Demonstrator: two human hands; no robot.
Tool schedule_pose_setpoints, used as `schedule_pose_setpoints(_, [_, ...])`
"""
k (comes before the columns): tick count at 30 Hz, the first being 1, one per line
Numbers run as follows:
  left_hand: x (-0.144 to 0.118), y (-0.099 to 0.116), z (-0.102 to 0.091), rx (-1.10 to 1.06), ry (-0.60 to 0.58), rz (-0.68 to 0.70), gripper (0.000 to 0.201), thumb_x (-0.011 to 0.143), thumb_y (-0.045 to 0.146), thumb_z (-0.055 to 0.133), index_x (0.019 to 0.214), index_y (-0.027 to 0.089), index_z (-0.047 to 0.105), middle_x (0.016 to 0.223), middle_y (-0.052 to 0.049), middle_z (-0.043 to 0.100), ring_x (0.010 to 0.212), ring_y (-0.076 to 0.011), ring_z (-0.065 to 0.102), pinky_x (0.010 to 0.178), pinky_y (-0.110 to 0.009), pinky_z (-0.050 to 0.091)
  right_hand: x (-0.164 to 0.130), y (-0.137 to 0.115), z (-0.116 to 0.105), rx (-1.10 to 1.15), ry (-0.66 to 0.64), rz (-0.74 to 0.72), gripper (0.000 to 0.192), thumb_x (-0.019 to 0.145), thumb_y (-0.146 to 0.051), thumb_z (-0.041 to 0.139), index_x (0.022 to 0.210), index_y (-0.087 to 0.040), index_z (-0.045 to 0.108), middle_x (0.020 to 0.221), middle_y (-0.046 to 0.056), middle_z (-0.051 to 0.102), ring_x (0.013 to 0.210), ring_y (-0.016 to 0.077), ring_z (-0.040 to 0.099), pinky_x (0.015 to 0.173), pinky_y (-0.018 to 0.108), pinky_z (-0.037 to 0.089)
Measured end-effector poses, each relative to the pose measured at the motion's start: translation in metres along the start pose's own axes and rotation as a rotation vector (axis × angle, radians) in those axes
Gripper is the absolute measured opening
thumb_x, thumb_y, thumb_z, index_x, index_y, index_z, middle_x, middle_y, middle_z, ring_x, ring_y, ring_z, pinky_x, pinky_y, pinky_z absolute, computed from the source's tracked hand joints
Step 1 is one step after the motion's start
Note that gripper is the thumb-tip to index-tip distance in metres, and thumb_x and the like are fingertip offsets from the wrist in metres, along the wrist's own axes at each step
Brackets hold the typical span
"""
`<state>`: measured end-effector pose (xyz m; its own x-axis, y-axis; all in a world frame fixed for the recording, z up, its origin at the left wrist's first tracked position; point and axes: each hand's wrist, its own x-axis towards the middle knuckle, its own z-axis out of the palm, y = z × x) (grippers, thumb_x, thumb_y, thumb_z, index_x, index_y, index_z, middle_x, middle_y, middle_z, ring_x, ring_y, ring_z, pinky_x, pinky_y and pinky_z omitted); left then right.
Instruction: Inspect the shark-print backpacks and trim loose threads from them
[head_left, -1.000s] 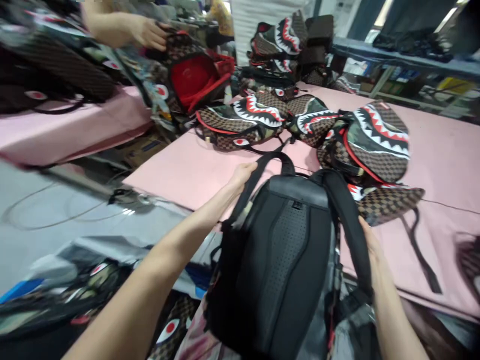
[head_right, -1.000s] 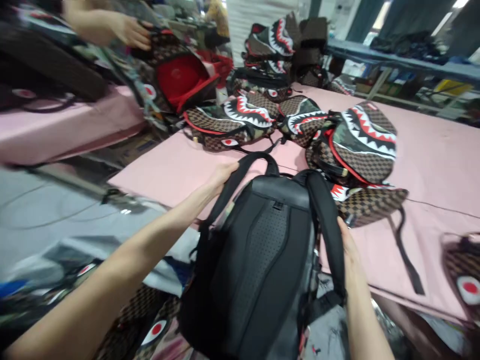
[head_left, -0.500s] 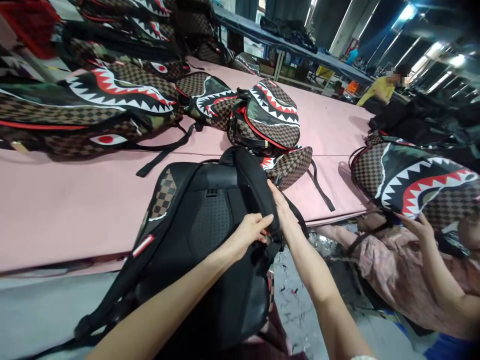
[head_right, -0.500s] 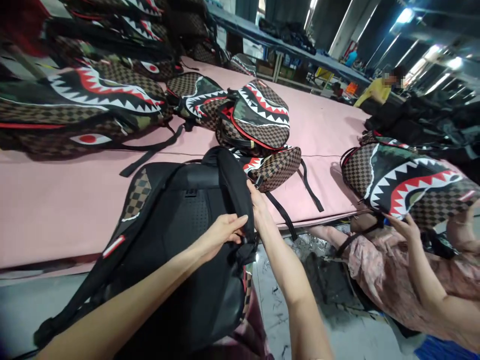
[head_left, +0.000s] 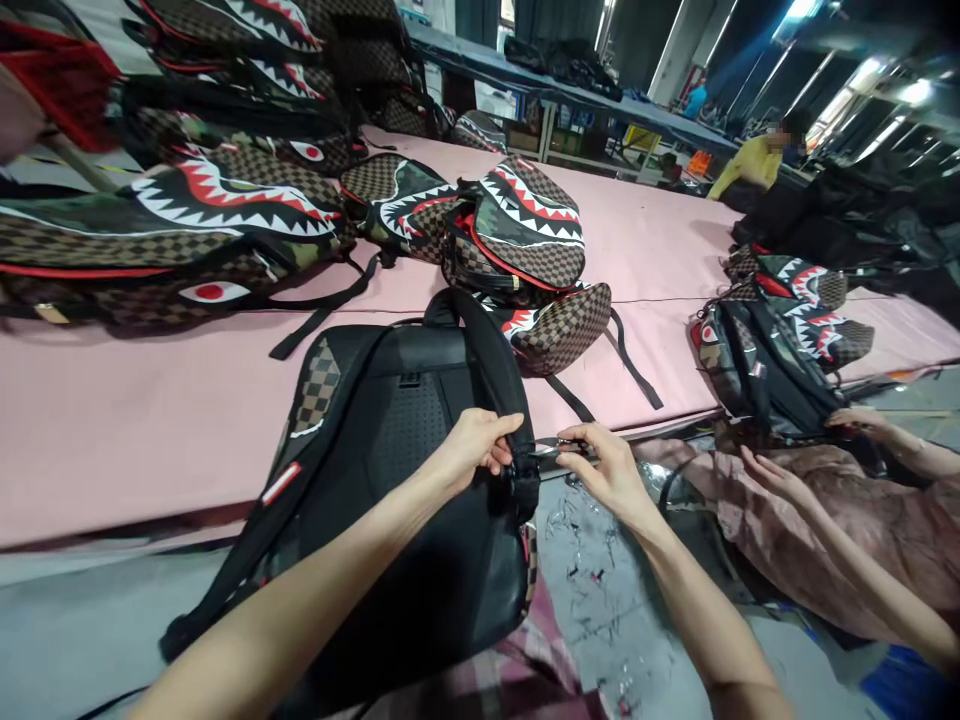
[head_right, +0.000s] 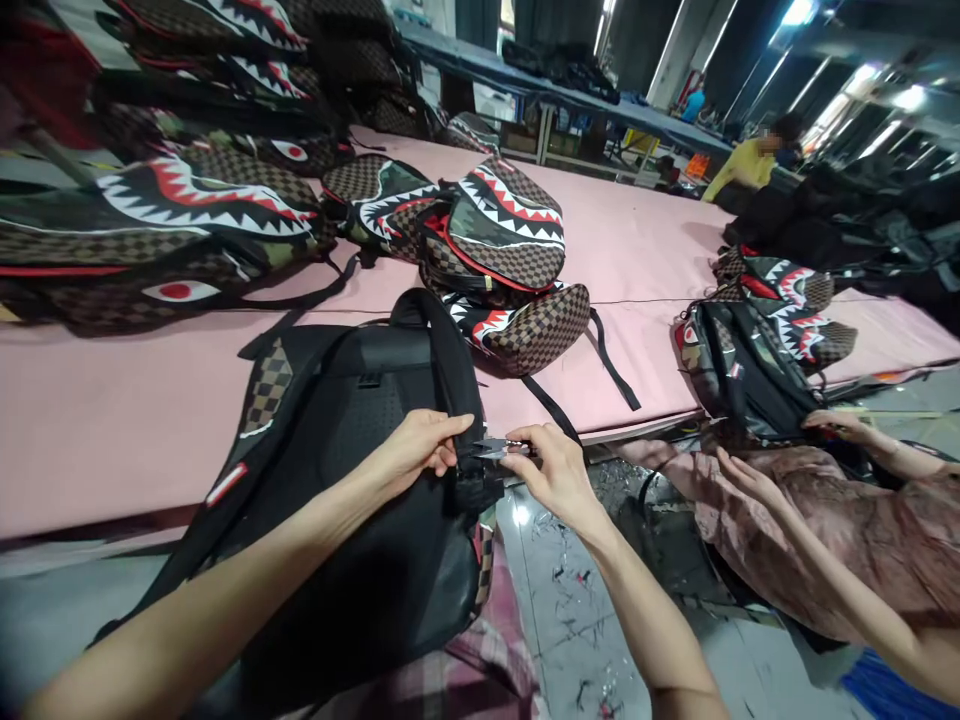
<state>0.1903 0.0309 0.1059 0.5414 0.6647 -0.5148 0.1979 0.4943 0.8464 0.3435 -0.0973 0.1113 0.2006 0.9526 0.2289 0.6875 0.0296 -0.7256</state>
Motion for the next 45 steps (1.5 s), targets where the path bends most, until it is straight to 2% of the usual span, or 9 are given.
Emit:
schedule_pose_setpoints(7, [-0.009,0.009,0.005,0.198,0.11,0.155,0.034,0.071,0.03,0.064,0.047,0.015,0.046,0.037,0.0,0.051,0.032,-0.0107,0.05,0.028,-0.017,0.033,0.012,-0.005,-0.005,-0.046,-0.061,-0.075,0.016,0.083,-0.031,0.058,0.094,-0.021,0.064,0.087,0.002,0.068,0.08,0.0155,0.061,0.072,0.027,0.045])
schedule_pose_setpoints(14, [-0.011,0.012,0.008,0.252,0.116,0.177,0.032,0.073,0.027,0.061,0.047,0.015,0.047,0.036,-0.001,0.051,0.032,-0.012,0.05,0.028,-0.018,0.033,0.014,-0.001,-0.002,-0.212,0.002,-0.37,0.014,0.085,-0.029,0.056,0.088,-0.017,0.065,0.079,0.005,0.067,0.071,0.0164,0.056,0.066,0.029,0.042])
schedule_pose_setpoints(20, [-0.012,0.012,0.007,0.193,0.096,0.131,0.033,0.073,0.027,0.061,0.046,0.015,0.047,0.036,-0.001,0.051,0.032,-0.011,0.049,0.029,-0.018,0.033,0.008,0.008,-0.001,0.005,0.128,-0.211,0.014,0.086,-0.03,0.055,0.09,-0.02,0.063,0.081,0.003,0.065,0.074,0.0153,0.058,0.067,0.028,0.044])
schedule_pose_setpoints(26, [-0.009,0.01,0.006,0.132,0.068,0.105,0.033,0.07,0.03,0.066,0.047,0.014,0.049,0.038,-0.002,0.053,0.033,-0.0103,0.05,0.03,-0.017,0.033,0.011,0.001,0.004,-0.126,0.047,-0.312,0.013,0.086,-0.028,0.055,0.089,-0.019,0.063,0.08,0.004,0.066,0.073,0.016,0.057,0.068,0.029,0.043])
schedule_pose_setpoints(34, [0.003,0.0,0.005,0.03,-0.011,-0.008,0.035,0.064,0.035,0.072,0.047,0.012,0.051,0.039,-0.003,0.053,0.032,-0.0104,0.05,0.031,-0.018,0.032,0.01,0.001,0.01,-0.124,0.027,-0.301,0.011,0.084,-0.026,0.056,0.089,-0.019,0.064,0.082,0.005,0.067,0.075,0.0172,0.055,0.071,0.03,0.042])
schedule_pose_setpoints(37, [0.006,-0.003,0.004,-0.031,-0.056,-0.038,0.034,0.064,0.035,0.073,0.052,0.011,0.052,0.042,-0.003,0.054,0.035,-0.0097,0.05,0.034,-0.018,0.035,0.012,0.01,0.011,0.017,0.14,-0.117,0.011,0.082,-0.026,0.056,0.082,-0.019,0.065,0.078,0.004,0.065,0.073,0.0167,0.055,0.071,0.03,0.042])
schedule_pose_setpoints(40, [-0.001,-0.002,-0.004,-0.208,-0.169,-0.012,0.026,0.072,0.033,0.068,0.067,0.01,0.06,0.06,-0.007,0.063,0.051,-0.0119,0.059,0.051,-0.023,0.048,0.006,0.025,0.015,0.405,0.247,0.155,0.019,0.077,-0.03,0.059,0.092,-0.019,0.063,0.078,0.001,0.063,0.069,0.0139,0.056,0.066,0.027,0.044])
schedule_pose_setpoints(42, [-0.01,-0.002,-0.013,-0.422,-0.26,-0.007,0.024,0.078,0.034,0.061,0.079,0.01,0.062,0.069,-0.007,0.065,0.062,-0.0145,0.062,0.064,-0.028,0.052,-0.008,0.033,0.024,0.575,0.189,0.269,0.031,0.073,-0.03,0.062,0.102,-0.019,0.06,0.076,-0.001,0.061,0.064,0.0114,0.054,0.062,0.025,0.044])
schedule_pose_setpoints(45, [-0.023,-0.005,-0.027,-0.682,-0.282,-0.017,0.021,0.084,0.031,0.054,0.08,0.011,0.06,0.055,0.001,0.053,0.05,-0.0096,0.053,0.055,-0.024,0.049,-0.037,0.035,0.047,0.572,0.024,0.312,0.037,0.067,-0.028,0.069,0.103,-0.019,0.063,0.082,0.001,0.063,0.067,0.0122,0.057,0.064,0.025,0.046])
